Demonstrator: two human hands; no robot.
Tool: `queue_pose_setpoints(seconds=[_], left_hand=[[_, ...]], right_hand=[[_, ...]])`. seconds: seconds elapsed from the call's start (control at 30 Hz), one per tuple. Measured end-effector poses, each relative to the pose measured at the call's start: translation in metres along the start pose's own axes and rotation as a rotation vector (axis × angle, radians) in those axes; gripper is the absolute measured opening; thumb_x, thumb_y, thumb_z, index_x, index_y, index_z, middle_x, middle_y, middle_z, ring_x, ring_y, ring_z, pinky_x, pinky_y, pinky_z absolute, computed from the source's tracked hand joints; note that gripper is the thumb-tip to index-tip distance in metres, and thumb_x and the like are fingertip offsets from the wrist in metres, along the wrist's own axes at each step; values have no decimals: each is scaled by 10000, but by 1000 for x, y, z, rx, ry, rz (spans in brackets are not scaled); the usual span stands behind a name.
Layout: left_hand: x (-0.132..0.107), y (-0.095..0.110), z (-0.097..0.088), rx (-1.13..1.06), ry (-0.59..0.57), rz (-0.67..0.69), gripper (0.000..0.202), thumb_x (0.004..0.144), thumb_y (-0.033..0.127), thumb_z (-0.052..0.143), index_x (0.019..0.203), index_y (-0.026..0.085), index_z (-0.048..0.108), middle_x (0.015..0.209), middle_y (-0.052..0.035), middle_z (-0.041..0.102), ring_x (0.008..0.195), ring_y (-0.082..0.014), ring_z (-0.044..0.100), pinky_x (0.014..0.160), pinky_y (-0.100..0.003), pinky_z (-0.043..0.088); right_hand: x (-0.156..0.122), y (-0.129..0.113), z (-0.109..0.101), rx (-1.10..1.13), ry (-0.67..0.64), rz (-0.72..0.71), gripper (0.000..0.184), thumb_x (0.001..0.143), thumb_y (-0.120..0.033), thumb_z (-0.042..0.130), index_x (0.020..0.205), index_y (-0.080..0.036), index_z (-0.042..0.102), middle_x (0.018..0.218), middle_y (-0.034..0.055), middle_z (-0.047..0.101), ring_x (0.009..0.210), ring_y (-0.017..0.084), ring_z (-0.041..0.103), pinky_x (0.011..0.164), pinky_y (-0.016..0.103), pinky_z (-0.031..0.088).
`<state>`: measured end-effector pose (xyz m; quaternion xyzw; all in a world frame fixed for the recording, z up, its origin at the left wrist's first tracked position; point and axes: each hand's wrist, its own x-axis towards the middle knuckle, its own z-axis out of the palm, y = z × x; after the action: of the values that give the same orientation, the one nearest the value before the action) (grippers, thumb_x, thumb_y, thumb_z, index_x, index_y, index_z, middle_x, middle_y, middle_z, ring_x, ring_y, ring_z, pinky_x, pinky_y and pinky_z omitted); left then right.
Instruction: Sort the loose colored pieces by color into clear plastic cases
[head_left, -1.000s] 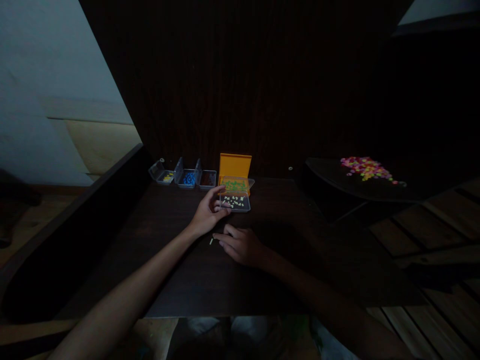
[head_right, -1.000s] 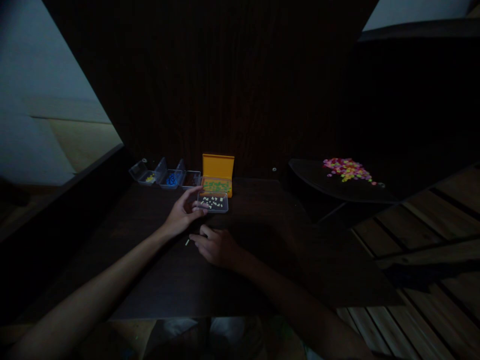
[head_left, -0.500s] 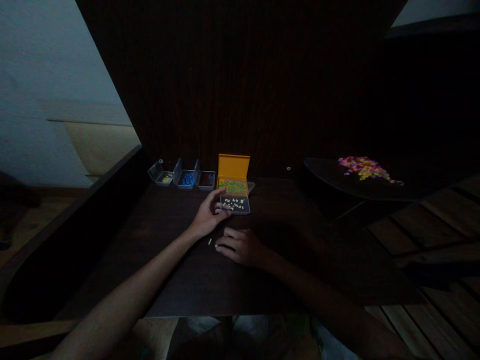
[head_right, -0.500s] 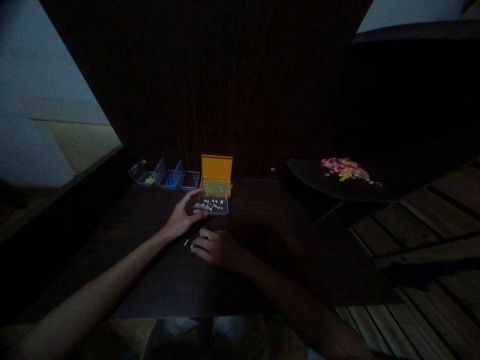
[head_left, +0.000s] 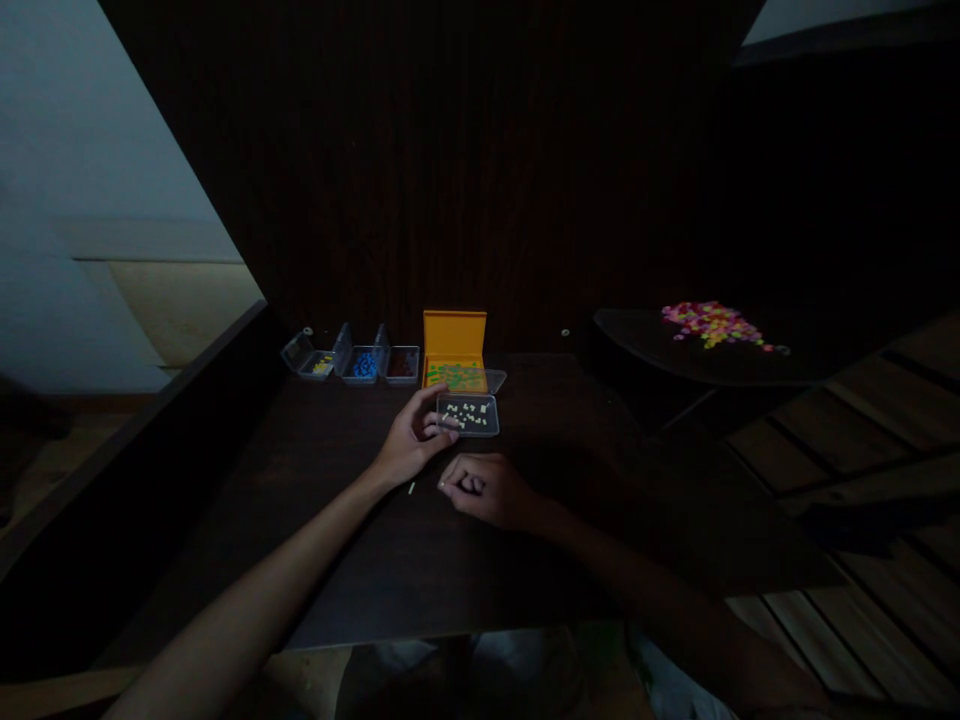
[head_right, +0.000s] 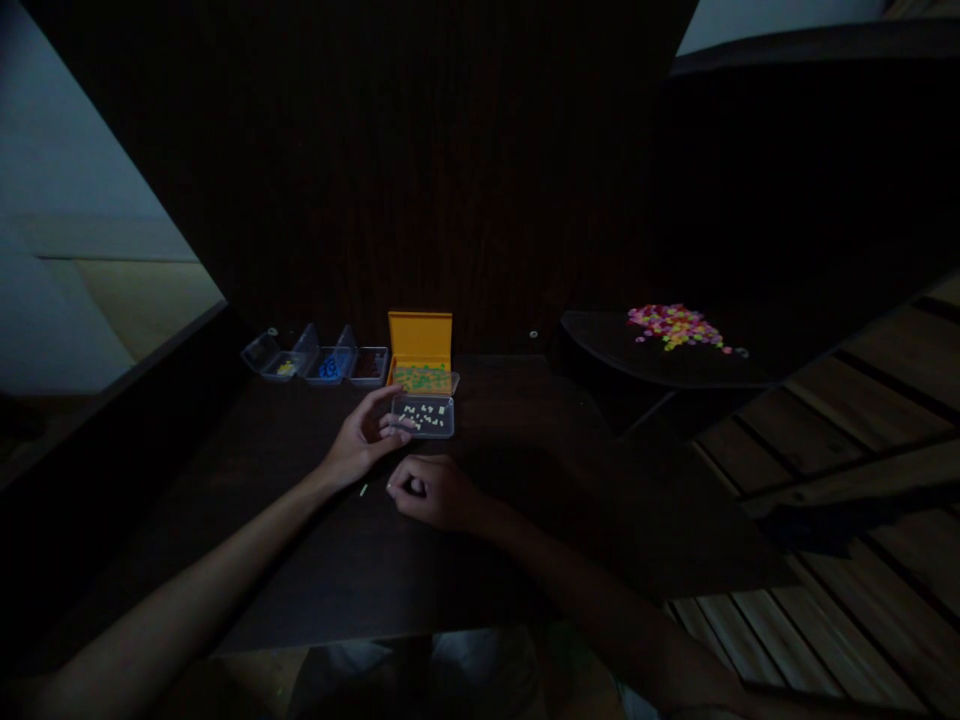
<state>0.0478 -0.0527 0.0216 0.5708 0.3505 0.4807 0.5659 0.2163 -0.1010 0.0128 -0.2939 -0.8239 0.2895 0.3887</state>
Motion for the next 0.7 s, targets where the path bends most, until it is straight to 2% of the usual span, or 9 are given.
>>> queue_pose_setpoints(seconds=[0.1, 0.17, 0.27, 0.33, 0.53, 0.7], left_hand=[[-1, -1, 1, -12, -24, -14, 773, 680, 244, 795, 1359, 195, 429, 907, -34, 666, 875, -185, 668, 792, -329, 546], [-2, -1, 3, -21, -41, -19, 767, 688, 248, 791, 1361, 191, 426, 885, -33, 669, 871, -189, 669, 788, -330, 543], [-5, 0, 7, -40, -71, -33, 761, 694, 252, 794, 1356, 187, 425, 866, -28, 667, 867, -183, 666, 800, -324, 531], [-7, 0, 10, -58, -89, -37, 751, 694, 252, 798, 1347, 190, 431, 875, -23, 660, 870, -172, 659, 800, -307, 522], [-12, 0, 19, -61, -131, -32, 692, 704, 212, 787, 1310, 187, 454, 911, -16, 630, 801, -120, 627, 734, -239, 500], [-17, 0, 24, -78, -172, -49, 694, 712, 188, 779, 1319, 187, 442, 914, -21, 623, 811, -119, 625, 757, -251, 502]], right_hand=[[5, -6, -15, 53, 86, 60, 44, 807, -189, 636, 763, -186, 630, 750, -1, 690, 518, 78, 500, 510, 202, 405], [8, -7, -28, 48, 184, 102, 73, 803, -235, 667, 753, -189, 641, 743, -1, 686, 539, 87, 515, 522, 208, 416], [10, 0, -45, 1, 309, 152, 103, 792, -282, 705, 820, -186, 676, 720, 1, 680, 515, 89, 509, 491, 210, 405], [11, 7, -52, -39, 337, 157, 122, 790, -284, 717, 860, -185, 698, 728, 2, 687, 476, 76, 477, 456, 207, 381], [11, 18, -56, -48, 274, 23, 132, 819, -319, 725, 830, -191, 753, 771, 30, 708, 537, 96, 538, 497, 229, 423], [11, 14, -57, -49, 168, -11, 135, 859, -299, 687, 844, -198, 775, 785, 44, 713, 618, 122, 617, 552, 242, 466]])
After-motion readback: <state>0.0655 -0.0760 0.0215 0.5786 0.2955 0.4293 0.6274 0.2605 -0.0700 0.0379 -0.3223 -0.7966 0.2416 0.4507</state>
